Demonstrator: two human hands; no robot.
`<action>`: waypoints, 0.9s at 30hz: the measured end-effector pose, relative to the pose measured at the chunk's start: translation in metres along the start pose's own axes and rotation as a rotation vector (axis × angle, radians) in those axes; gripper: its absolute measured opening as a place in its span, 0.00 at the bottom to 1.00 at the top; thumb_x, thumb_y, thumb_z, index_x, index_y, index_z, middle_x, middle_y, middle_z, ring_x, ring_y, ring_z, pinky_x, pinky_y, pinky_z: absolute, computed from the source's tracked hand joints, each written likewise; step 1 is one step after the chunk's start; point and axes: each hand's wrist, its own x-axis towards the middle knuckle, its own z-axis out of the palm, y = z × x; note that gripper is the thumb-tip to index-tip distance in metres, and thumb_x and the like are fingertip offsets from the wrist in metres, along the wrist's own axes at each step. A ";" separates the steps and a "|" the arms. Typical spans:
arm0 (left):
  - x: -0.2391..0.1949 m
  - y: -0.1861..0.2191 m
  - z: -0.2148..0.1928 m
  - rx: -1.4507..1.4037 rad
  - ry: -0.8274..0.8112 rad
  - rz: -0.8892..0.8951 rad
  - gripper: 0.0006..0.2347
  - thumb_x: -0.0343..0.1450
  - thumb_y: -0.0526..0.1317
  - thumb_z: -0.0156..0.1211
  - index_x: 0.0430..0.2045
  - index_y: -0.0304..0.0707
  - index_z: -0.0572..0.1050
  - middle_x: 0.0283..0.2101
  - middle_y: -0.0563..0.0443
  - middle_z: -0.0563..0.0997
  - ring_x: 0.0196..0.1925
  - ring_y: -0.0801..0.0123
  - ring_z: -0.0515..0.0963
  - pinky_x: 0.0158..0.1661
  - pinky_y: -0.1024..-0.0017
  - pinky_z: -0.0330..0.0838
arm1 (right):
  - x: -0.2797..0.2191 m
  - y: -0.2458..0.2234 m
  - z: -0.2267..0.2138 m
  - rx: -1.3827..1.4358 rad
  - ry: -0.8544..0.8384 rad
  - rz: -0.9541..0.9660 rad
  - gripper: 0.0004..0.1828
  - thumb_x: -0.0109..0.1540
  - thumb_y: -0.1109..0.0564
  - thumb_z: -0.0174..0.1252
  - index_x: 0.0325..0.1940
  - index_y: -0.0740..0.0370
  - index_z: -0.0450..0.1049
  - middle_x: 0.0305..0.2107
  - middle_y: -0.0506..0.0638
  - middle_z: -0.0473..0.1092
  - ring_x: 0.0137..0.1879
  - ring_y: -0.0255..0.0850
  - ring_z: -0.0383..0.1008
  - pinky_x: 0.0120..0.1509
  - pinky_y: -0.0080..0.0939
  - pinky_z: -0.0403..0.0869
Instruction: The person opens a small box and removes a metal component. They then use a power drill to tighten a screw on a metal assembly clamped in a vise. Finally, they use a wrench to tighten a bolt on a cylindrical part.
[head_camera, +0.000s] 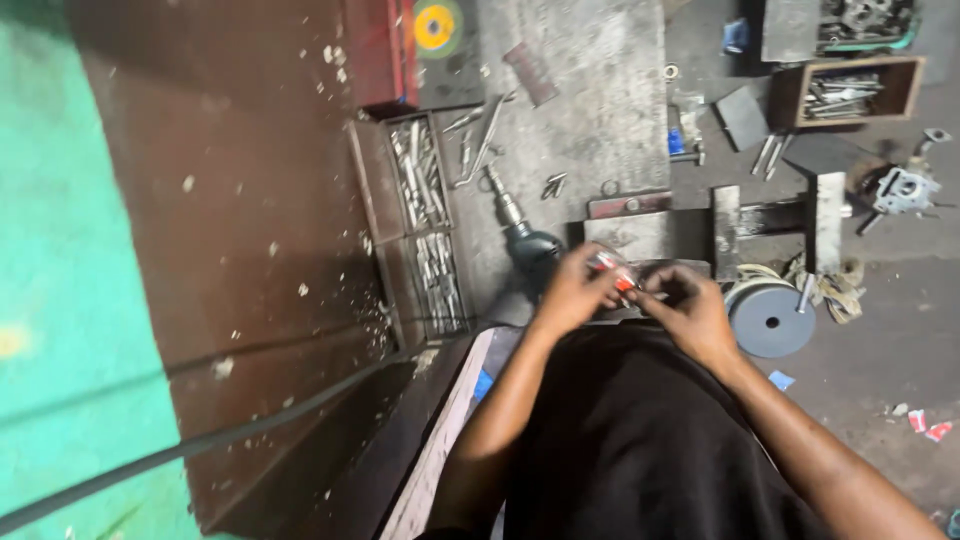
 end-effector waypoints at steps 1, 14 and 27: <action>-0.003 -0.006 -0.012 -0.091 0.139 -0.026 0.09 0.73 0.36 0.58 0.43 0.30 0.72 0.32 0.50 0.81 0.26 0.76 0.82 0.25 0.76 0.79 | 0.005 -0.010 0.009 -0.036 -0.067 -0.016 0.07 0.61 0.67 0.64 0.40 0.68 0.73 0.35 0.49 0.73 0.44 0.34 0.77 0.48 0.34 0.76; -0.105 0.038 -0.159 0.604 0.891 0.064 0.11 0.73 0.37 0.58 0.48 0.32 0.75 0.36 0.36 0.85 0.37 0.56 0.87 0.39 0.60 0.78 | 0.061 -0.011 0.114 -0.962 -0.462 -0.227 0.32 0.58 0.49 0.65 0.64 0.63 0.67 0.53 0.61 0.71 0.54 0.58 0.76 0.60 0.53 0.76; -0.139 -0.036 -0.110 0.957 0.142 -0.776 0.12 0.69 0.46 0.66 0.39 0.41 0.82 0.39 0.46 0.86 0.42 0.60 0.86 0.46 0.61 0.77 | 0.146 -0.036 0.171 -1.205 -0.560 0.296 0.49 0.51 0.23 0.66 0.63 0.58 0.65 0.46 0.54 0.71 0.46 0.45 0.77 0.49 0.46 0.80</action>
